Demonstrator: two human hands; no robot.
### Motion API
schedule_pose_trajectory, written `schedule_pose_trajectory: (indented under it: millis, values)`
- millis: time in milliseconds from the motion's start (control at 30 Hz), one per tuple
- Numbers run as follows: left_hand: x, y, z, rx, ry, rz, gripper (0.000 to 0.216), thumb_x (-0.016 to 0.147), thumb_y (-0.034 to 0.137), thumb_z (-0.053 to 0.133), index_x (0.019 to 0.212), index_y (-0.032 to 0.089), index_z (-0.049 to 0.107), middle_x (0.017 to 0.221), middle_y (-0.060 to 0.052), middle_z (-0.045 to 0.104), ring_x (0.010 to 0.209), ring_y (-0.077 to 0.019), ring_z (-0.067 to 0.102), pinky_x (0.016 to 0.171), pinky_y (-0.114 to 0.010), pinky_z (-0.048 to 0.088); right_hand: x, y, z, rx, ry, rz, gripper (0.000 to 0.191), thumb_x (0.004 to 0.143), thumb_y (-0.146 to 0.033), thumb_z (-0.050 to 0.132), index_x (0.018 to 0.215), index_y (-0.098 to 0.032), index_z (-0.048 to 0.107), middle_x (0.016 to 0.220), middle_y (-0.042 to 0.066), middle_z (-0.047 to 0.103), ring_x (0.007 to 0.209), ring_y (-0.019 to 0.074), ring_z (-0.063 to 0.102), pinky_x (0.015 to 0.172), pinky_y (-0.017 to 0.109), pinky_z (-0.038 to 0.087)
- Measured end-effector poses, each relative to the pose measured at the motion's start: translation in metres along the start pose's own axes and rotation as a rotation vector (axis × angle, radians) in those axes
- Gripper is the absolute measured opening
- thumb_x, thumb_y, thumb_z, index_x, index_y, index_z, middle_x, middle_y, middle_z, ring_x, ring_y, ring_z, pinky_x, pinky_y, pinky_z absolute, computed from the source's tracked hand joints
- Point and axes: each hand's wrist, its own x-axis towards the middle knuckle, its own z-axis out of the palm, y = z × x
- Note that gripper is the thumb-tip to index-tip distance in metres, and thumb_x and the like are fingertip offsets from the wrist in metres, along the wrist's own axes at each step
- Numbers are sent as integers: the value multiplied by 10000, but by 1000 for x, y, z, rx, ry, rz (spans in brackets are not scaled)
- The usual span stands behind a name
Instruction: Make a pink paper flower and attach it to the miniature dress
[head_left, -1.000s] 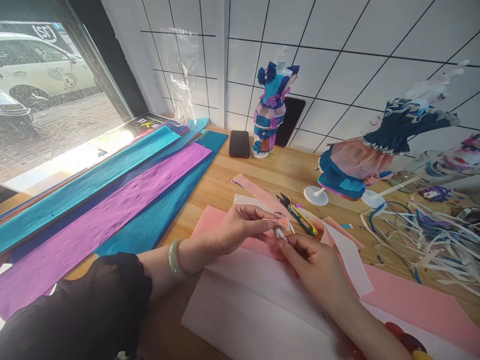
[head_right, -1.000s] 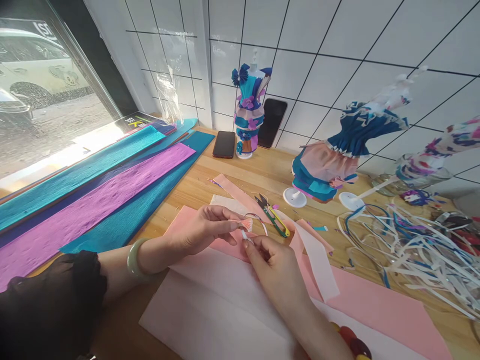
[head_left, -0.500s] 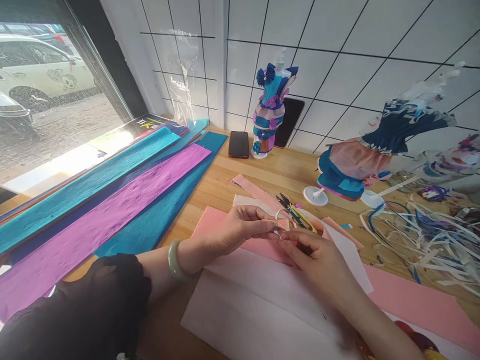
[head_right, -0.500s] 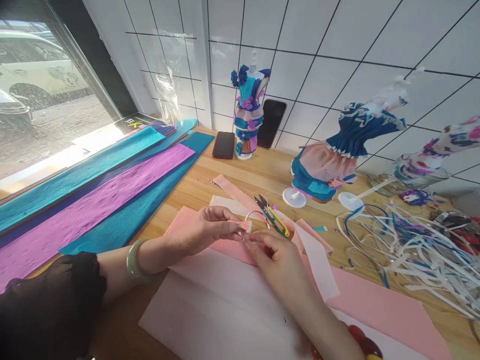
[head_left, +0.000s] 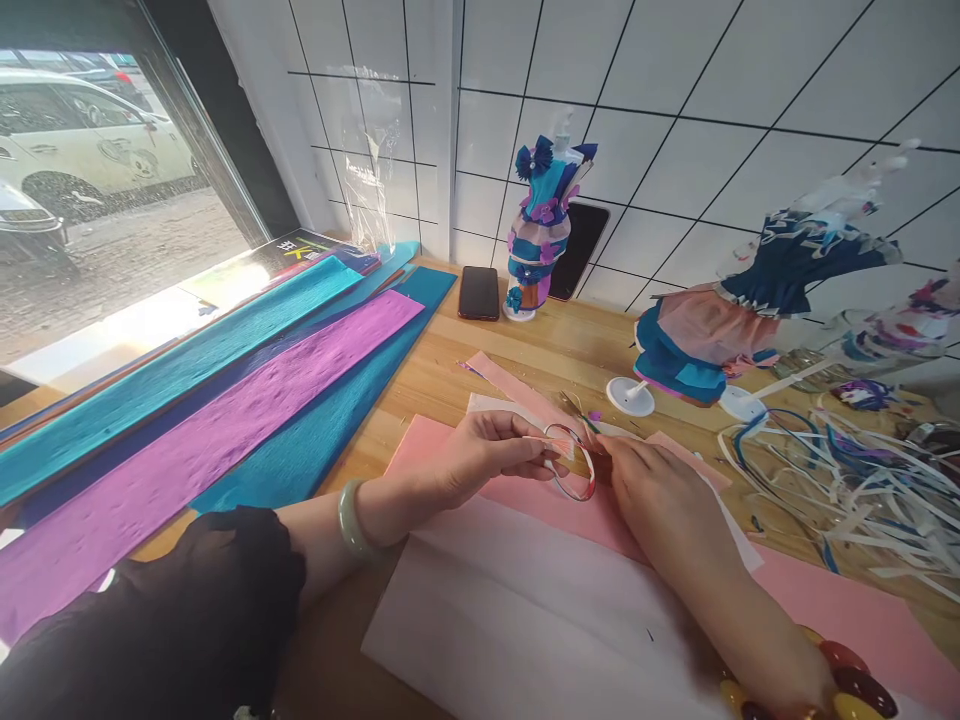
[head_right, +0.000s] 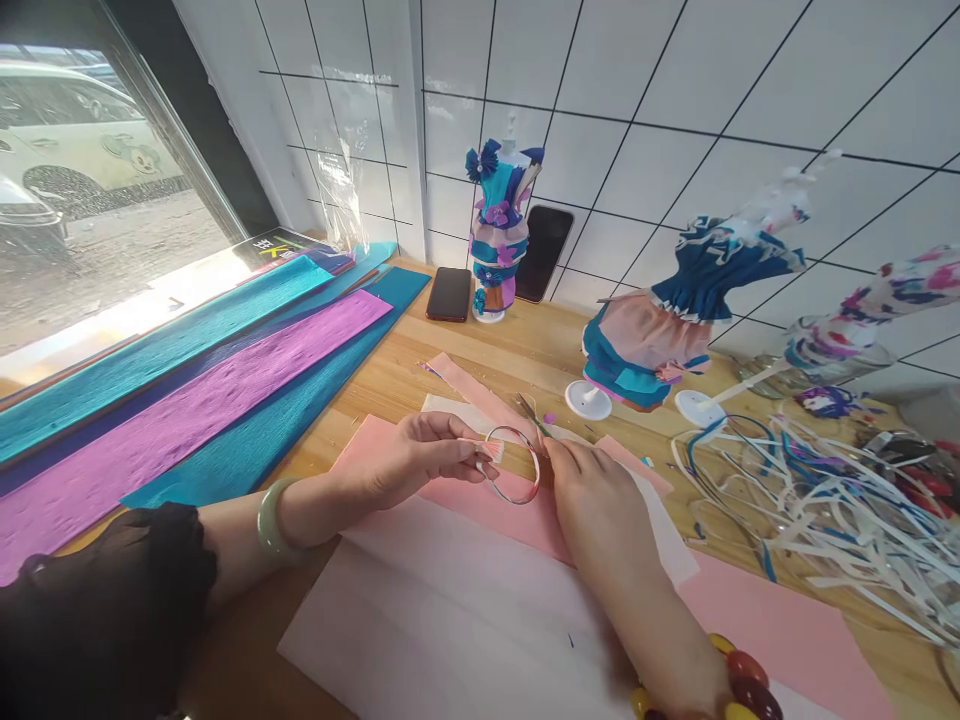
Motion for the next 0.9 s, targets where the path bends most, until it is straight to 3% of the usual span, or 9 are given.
schedule_pose_trajectory:
  millis: [167,367,500,633,767,900]
  values:
    - [2,-1,-1,-66,30,-6,218,688,306,679,778,109,651,820,-90,674,769,-165,637,822,-347,473,3,4,-17,81,45,210,318,856,-157,342,1072,-132,574,981,120,662,873,242,622,683,346,487]
    - [3,-2,-3,-103,24,-12,219,698,303,669,777,99,653,824,-95,673,770,-165,635,845,-361,465,6,11,-44,190,-52,447,395,862,-191,279,1153,-101,531,1054,158,621,953,277,593,742,392,479]
    - [3,-2,-3,-98,22,0,241,720,339,645,763,102,654,830,-94,676,784,-165,636,841,-354,466,8,11,-61,382,-123,578,395,857,-422,357,1072,-184,587,999,88,666,882,261,621,693,366,499]
    - [4,-2,-4,-79,40,15,269,736,364,628,785,101,657,844,-101,669,786,-164,634,844,-358,462,7,21,-70,632,-194,579,443,754,-563,487,1009,-230,632,869,28,698,714,214,639,556,293,498]
    - [6,-4,-5,-61,77,27,292,729,382,632,809,102,655,842,-100,658,767,-166,633,832,-373,468,2,35,-72,668,-319,549,433,723,-600,513,915,-256,692,581,-6,642,480,169,574,405,261,438]
    - [7,-5,-6,-62,67,16,264,729,365,636,777,105,632,826,-91,658,753,-156,630,828,-364,473,0,33,-70,707,-375,379,367,770,-574,474,859,-313,715,804,-2,710,772,233,655,630,299,524]
